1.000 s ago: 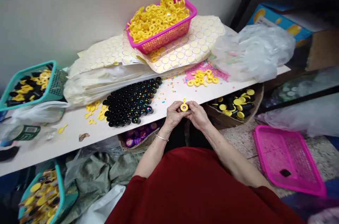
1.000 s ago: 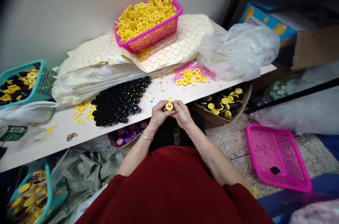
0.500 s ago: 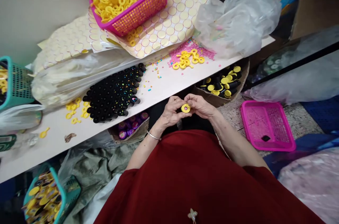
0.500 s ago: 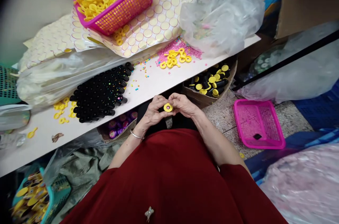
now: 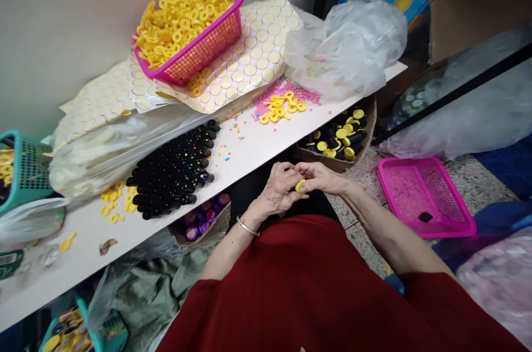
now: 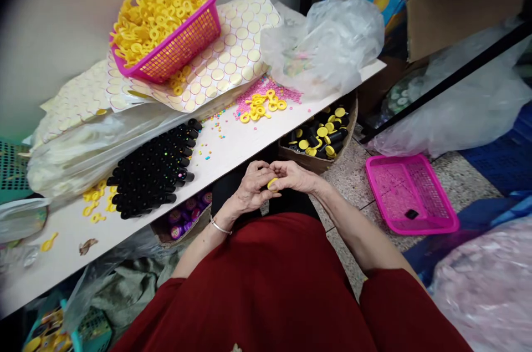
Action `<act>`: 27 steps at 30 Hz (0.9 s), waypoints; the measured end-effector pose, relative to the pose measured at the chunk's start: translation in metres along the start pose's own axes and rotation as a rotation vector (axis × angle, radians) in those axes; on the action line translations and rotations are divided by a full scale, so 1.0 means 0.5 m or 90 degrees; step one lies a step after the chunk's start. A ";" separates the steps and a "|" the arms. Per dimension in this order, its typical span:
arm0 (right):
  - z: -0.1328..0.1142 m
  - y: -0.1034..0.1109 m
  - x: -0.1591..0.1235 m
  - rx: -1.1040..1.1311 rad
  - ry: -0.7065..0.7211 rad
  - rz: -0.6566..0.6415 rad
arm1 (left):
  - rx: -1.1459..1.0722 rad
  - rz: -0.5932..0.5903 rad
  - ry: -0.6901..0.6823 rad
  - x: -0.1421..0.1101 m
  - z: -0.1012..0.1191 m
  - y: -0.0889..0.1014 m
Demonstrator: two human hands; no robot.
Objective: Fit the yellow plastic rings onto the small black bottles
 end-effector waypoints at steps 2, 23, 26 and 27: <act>-0.012 0.000 0.000 -0.041 -0.007 -0.041 | 0.001 -0.007 -0.014 0.003 0.003 0.003; -0.053 0.254 -0.033 -0.293 0.086 0.901 | 0.165 0.284 0.156 -0.078 -0.049 0.063; -0.061 0.274 -0.009 -0.357 0.203 0.822 | 0.303 0.413 0.286 -0.163 -0.055 0.104; -0.059 0.259 -0.001 -0.369 0.236 0.780 | 0.361 0.460 0.329 -0.194 -0.055 0.119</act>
Point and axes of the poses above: each hand's wrist, its own x-axis towards the middle knuckle, its own y-axis out of the back of the hand, z = x × y, the point moved 4 cm from there along x, towards the middle knuckle, and after that the axes turned 8 degrees about -y, right-handed, at the moved point
